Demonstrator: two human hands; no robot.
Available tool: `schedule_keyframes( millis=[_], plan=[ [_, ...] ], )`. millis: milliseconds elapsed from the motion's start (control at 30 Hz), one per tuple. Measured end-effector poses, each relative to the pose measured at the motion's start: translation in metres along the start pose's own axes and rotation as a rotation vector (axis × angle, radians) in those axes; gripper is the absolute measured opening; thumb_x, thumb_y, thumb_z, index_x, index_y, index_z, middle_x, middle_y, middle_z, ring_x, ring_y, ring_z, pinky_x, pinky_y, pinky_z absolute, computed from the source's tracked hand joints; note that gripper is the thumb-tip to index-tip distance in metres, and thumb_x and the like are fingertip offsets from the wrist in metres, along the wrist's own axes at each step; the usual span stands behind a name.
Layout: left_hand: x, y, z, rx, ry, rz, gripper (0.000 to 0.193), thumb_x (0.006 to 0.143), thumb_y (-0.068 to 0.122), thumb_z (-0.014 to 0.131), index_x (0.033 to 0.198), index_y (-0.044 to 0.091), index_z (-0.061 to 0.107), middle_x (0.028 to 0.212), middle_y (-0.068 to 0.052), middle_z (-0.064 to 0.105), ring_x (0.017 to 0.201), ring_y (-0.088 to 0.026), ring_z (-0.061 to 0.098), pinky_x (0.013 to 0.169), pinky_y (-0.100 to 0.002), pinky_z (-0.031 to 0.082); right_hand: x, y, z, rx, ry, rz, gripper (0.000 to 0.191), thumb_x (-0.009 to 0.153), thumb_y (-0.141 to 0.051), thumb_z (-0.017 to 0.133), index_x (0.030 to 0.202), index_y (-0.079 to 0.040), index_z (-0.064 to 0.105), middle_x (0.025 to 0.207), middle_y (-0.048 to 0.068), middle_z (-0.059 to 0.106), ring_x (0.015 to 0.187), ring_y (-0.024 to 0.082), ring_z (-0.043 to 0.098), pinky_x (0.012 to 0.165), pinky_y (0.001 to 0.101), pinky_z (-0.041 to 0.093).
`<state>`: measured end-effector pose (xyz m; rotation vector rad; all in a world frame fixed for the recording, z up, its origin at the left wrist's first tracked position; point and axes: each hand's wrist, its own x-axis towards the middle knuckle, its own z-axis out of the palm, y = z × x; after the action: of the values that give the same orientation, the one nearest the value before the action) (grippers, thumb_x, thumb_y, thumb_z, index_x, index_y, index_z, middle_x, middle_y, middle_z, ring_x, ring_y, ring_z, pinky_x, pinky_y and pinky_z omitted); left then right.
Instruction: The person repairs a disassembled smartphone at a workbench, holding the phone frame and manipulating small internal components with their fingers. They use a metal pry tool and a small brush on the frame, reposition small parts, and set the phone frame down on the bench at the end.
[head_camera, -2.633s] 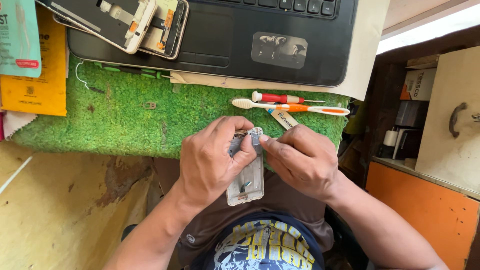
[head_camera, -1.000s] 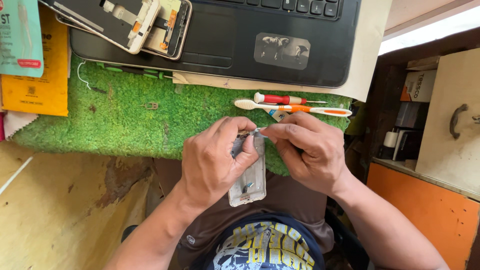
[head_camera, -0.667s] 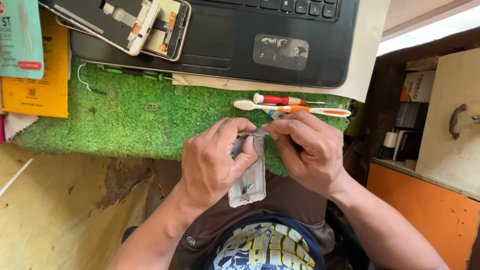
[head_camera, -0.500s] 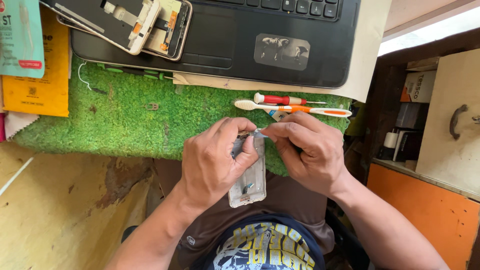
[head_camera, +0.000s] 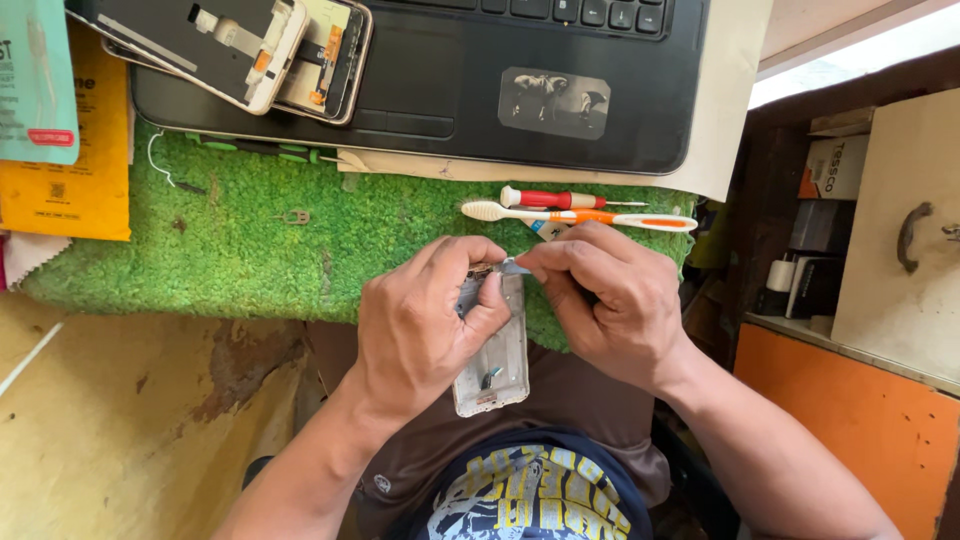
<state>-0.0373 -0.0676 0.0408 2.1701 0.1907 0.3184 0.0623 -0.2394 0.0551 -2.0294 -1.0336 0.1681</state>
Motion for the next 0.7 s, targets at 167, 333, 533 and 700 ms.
schedule_keyframes(
  millis=[167,333,533,700],
  plan=[
    [-0.0001,0.0009,0.0004,-0.017,-0.004,-0.005,0.019,0.091,0.013,0.074,0.107,0.009,0.066,0.095,-0.008,0.072,0.076,-0.029,0.072,0.063,-0.038,0.055,0.0000,0.0003,0.0003,-0.006,0.009,-0.019,0.019,0.089,0.008,0.072,0.104,-0.003,0.072,0.093,0.011,0.070,0.080,0.024,0.071,0.068,0.0317,0.055],
    [-0.0001,0.0011,0.0010,-0.012,-0.010,-0.007,0.018,0.091,0.012,0.074,0.107,0.009,0.066,0.095,-0.008,0.072,0.076,-0.029,0.072,0.063,-0.037,0.056,-0.0010,0.0018,0.0010,0.006,0.032,0.012,0.022,0.089,0.009,0.070,0.106,-0.004,0.071,0.094,0.010,0.070,0.080,0.022,0.072,0.069,0.0307,0.056],
    [-0.0003,0.0007,0.0014,0.012,0.005,0.007,0.019,0.089,0.012,0.074,0.107,0.009,0.067,0.094,-0.009,0.072,0.075,-0.029,0.072,0.062,-0.038,0.055,-0.0021,0.0032,0.0008,0.004,-0.012,-0.042,0.027,0.087,0.008,0.071,0.109,-0.007,0.073,0.096,0.010,0.071,0.081,0.023,0.073,0.069,0.0323,0.056],
    [-0.0006,0.0004,0.0005,0.000,0.005,0.018,0.020,0.089,0.012,0.074,0.107,0.008,0.066,0.096,-0.009,0.072,0.077,-0.030,0.072,0.063,-0.038,0.055,-0.0023,0.0032,0.0016,-0.003,-0.026,-0.032,0.025,0.087,0.006,0.072,0.108,-0.007,0.073,0.093,0.009,0.070,0.079,0.024,0.072,0.068,0.0327,0.056]
  ],
)
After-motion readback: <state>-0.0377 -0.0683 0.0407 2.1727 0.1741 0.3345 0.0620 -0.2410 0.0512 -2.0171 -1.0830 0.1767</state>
